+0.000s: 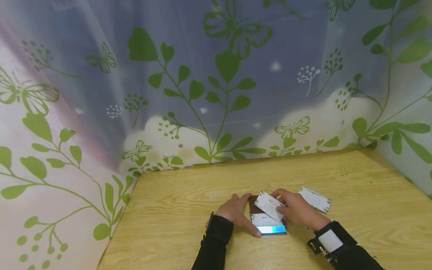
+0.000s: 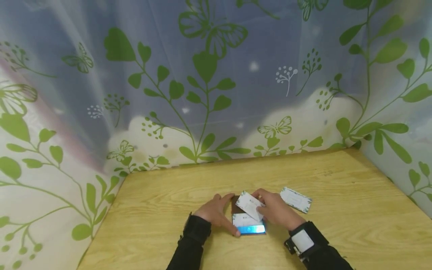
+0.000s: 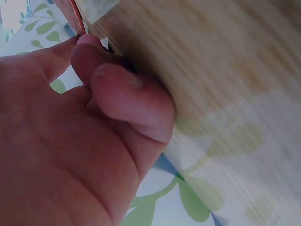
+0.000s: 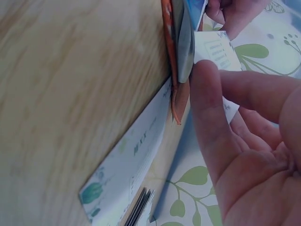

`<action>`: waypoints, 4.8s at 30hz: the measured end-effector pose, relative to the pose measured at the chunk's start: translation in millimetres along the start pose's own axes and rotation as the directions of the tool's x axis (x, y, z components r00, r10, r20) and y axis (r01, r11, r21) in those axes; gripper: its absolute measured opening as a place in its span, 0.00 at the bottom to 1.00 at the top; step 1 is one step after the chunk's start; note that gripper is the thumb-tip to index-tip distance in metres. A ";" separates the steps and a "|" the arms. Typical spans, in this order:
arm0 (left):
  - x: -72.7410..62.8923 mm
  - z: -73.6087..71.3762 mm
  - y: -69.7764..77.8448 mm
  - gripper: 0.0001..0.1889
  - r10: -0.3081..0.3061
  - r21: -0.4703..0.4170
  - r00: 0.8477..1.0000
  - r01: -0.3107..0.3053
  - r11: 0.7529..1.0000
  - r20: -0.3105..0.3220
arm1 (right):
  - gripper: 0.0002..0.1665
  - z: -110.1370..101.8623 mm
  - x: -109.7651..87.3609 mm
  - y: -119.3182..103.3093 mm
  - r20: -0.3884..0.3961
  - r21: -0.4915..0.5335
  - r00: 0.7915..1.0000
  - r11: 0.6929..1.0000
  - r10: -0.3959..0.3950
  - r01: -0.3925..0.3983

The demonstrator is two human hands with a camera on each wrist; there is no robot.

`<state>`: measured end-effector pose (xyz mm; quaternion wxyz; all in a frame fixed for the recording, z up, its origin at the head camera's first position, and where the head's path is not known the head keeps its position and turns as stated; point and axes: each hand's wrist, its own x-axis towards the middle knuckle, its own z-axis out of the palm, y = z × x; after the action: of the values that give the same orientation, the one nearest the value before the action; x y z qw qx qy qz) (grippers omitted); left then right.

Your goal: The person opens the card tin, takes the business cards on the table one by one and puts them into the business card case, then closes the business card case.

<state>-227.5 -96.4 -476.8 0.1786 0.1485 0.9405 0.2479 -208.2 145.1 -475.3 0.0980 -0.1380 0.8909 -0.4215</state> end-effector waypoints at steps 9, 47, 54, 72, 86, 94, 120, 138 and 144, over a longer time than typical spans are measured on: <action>-1.2 0.0 0.2 0.66 0.001 -0.005 1.000 -0.001 1.000 0.004 | 0.21 1.6 2.2 3.3 -0.009 -0.082 0.999 0.996 -0.031 0.030; -2.4 -1.4 0.8 0.67 -0.006 -0.005 1.000 0.006 1.000 0.009 | 0.16 3.7 2.7 -1.6 0.149 -0.206 0.974 0.959 -0.169 0.197; -2.9 -1.4 0.9 0.67 -0.006 -0.017 1.000 0.006 1.000 0.012 | 0.13 5.6 2.9 -4.9 0.118 -0.234 0.984 0.959 -0.135 0.160; -2.5 -1.1 1.0 0.67 -0.021 -0.013 1.000 0.021 1.000 0.022 | 0.13 4.7 2.9 -5.6 0.123 -0.222 0.984 0.963 -0.126 0.151; -2.9 -2.1 0.2 0.66 -0.008 -0.027 1.000 0.009 1.000 0.018 | 0.11 6.6 3.6 -4.5 0.146 -0.213 0.986 0.970 -0.087 0.117; -2.5 0.8 -1.0 0.67 -0.003 -0.011 1.000 0.003 1.000 0.015 | 0.10 8.8 3.0 -1.9 0.127 -0.238 0.989 0.965 -0.081 0.109; -3.6 -1.0 -0.4 0.67 0.016 0.006 1.000 -0.016 1.000 0.002 | 0.08 7.5 0.9 0.5 0.138 -0.263 0.979 0.947 -0.150 0.182; -1.7 -0.1 -2.1 0.67 0.022 0.013 1.000 -0.022 1.000 0.010 | 0.13 -11.0 -4.4 8.6 0.013 -0.353 0.986 0.922 -0.165 0.159; -2.3 -0.4 -2.2 0.66 0.025 -0.005 1.000 -0.025 1.000 0.017 | 0.29 -21.2 -10.9 14.6 -0.088 -0.457 0.994 0.889 -0.061 0.014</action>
<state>-226.0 -99.3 -477.0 0.1837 0.1620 0.9365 0.2511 -206.5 172.9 -472.8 0.0100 -0.1530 0.9658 -0.2090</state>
